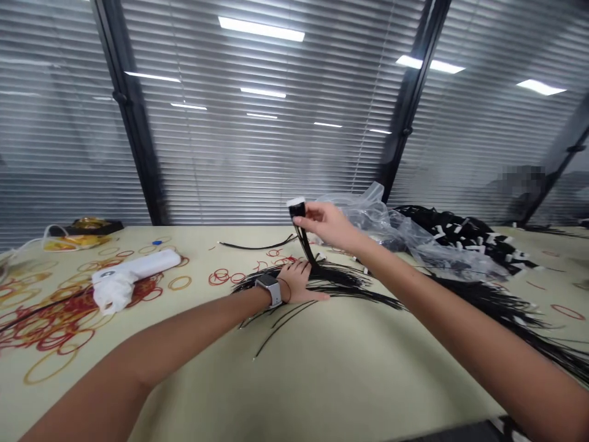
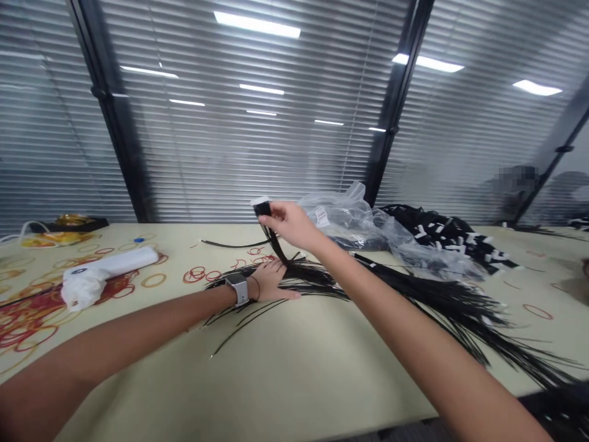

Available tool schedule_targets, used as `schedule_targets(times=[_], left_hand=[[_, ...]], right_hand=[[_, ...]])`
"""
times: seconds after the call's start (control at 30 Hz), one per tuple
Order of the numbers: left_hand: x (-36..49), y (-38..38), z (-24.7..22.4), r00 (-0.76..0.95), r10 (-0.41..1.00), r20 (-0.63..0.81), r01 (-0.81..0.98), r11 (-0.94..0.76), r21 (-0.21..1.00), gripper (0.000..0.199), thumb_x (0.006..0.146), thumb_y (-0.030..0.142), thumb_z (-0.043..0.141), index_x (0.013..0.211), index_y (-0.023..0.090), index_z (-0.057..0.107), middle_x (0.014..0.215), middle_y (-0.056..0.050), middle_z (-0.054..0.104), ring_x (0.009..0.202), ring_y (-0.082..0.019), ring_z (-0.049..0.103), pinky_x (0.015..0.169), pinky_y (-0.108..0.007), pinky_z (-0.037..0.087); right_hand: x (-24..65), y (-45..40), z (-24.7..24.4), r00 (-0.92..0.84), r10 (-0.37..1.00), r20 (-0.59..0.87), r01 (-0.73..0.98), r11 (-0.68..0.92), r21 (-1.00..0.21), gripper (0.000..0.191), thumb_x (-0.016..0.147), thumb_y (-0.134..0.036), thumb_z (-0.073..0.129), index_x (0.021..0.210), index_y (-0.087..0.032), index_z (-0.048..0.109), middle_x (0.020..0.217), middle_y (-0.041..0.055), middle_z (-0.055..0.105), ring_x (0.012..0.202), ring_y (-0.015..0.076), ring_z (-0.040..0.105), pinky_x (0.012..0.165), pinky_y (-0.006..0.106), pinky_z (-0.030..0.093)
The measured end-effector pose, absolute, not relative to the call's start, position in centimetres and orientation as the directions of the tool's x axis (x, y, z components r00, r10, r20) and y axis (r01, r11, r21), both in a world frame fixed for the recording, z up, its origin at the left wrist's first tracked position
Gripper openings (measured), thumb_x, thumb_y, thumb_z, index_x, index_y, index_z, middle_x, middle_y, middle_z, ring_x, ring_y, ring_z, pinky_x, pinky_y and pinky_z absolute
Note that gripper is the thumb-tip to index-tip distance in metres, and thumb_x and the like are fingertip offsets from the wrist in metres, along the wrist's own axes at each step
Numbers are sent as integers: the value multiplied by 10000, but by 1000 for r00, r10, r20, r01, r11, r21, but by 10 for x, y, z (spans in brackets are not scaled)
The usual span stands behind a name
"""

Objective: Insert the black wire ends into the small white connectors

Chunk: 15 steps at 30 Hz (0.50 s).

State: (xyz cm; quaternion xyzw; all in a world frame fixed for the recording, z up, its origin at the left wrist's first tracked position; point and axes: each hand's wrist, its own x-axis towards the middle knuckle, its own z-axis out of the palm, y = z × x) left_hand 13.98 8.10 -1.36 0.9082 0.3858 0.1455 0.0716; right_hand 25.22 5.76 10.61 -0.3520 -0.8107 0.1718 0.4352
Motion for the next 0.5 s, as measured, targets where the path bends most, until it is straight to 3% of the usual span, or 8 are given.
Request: schedule_targets(times=[0.27, 0.33, 0.5], left_hand=[[138, 88, -19, 686, 713, 148, 694, -701, 160, 954, 638, 739, 311, 1304, 57, 277, 1343, -184, 287, 1242, -325, 221, 1024, -429, 155], [138, 88, -18, 689, 711, 143, 694, -704, 153, 938, 648, 734, 302, 1305, 65, 281, 1351, -182, 271, 1243, -332, 213, 1022, -434, 155], [139, 91, -19, 695, 707, 127, 693, -707, 142, 912, 668, 722, 276, 1306, 70, 282, 1357, -183, 257, 1239, -341, 215, 1015, -452, 151]], right_hand=[[313, 91, 176, 31, 669, 743, 429, 663, -614, 213, 762, -279, 540, 920, -136, 541, 736, 1, 531, 612, 58, 478, 585, 224, 421], [329, 96, 200, 180, 630, 756, 456, 627, -631, 215, 763, -284, 551, 925, -144, 535, 694, -19, 518, 559, 34, 456, 554, 205, 410], [375, 95, 247, 347, 521, 779, 528, 578, -622, 280, 796, -321, 483, 991, -120, 478, 771, 0, 507, 502, -6, 376, 492, 167, 323]])
